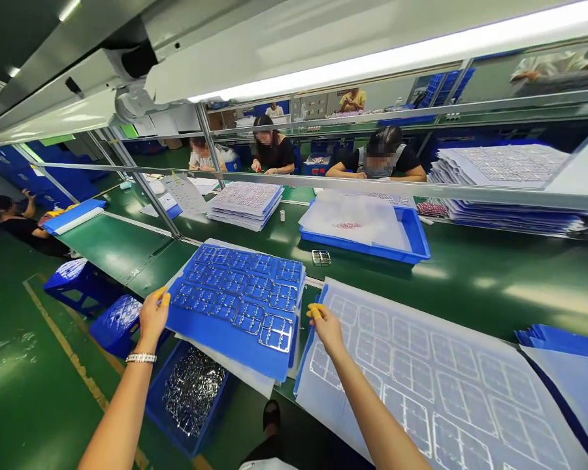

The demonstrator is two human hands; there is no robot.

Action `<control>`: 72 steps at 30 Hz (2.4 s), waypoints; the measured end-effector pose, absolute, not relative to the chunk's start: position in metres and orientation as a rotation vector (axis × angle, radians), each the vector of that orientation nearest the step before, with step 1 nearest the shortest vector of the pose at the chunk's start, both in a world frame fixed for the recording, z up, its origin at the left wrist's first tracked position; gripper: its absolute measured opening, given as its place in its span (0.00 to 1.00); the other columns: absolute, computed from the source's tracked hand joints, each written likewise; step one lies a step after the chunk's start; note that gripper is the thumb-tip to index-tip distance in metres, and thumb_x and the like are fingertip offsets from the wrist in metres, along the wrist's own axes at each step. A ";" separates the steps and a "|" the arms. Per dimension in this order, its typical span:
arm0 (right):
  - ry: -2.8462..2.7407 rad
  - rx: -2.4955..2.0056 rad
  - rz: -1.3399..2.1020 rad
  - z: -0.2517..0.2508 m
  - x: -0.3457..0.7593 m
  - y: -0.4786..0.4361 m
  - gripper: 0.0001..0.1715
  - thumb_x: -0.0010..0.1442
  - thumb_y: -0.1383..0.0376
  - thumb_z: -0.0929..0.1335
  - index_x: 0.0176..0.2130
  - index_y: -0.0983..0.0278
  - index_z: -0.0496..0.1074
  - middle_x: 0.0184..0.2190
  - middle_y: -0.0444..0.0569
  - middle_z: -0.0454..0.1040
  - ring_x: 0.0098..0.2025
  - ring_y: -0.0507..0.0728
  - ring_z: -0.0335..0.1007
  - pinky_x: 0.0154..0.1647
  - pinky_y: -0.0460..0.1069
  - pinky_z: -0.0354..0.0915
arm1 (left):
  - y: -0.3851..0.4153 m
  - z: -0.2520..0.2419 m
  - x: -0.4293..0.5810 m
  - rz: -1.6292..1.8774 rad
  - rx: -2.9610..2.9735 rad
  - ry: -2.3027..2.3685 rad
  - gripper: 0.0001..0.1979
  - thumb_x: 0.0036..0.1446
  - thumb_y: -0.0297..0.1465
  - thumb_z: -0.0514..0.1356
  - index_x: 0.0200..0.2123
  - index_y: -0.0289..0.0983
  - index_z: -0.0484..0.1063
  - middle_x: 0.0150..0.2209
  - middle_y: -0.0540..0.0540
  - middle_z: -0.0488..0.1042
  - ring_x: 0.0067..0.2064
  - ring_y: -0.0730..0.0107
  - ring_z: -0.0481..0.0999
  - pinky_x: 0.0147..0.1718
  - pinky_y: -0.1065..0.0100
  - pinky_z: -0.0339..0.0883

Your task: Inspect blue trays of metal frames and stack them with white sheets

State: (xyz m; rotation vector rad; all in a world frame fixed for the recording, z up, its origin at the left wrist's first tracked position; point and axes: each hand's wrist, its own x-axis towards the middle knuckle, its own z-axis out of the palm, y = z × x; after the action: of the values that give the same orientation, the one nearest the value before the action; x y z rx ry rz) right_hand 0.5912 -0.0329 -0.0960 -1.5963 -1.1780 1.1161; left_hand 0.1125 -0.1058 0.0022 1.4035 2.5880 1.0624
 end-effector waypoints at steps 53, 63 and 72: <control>-0.999 -1.757 0.723 -0.081 0.547 0.022 0.27 0.56 0.42 0.63 0.38 0.61 0.74 0.36 0.54 0.79 0.40 0.65 0.72 0.40 0.55 0.65 | -0.024 -0.068 -0.001 0.998 1.344 2.396 0.16 0.59 0.39 0.56 0.44 0.41 0.80 0.45 0.42 0.83 0.48 0.51 0.80 0.53 0.52 0.70; -0.952 -1.691 0.741 -0.072 0.580 0.034 0.28 0.53 0.45 0.67 0.40 0.65 0.76 0.39 0.56 0.79 0.41 0.63 0.73 0.43 0.54 0.66 | -0.026 -0.058 0.019 1.073 1.289 2.261 0.17 0.57 0.37 0.57 0.45 0.37 0.80 0.50 0.40 0.82 0.52 0.56 0.78 0.55 0.58 0.68; -0.844 -1.746 0.708 -0.084 0.622 0.021 0.26 0.50 0.47 0.69 0.37 0.65 0.77 0.33 0.53 0.79 0.35 0.61 0.71 0.39 0.54 0.64 | -0.008 -0.059 0.071 1.126 1.231 2.133 0.15 0.56 0.32 0.59 0.45 0.35 0.79 0.46 0.40 0.82 0.49 0.58 0.80 0.52 0.59 0.70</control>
State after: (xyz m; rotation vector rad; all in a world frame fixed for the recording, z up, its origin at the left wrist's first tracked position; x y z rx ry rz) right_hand 0.6225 0.0213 -0.0837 -1.7459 -0.8438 0.7083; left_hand 0.0715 -0.0082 -0.0592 1.2314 2.1328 1.1259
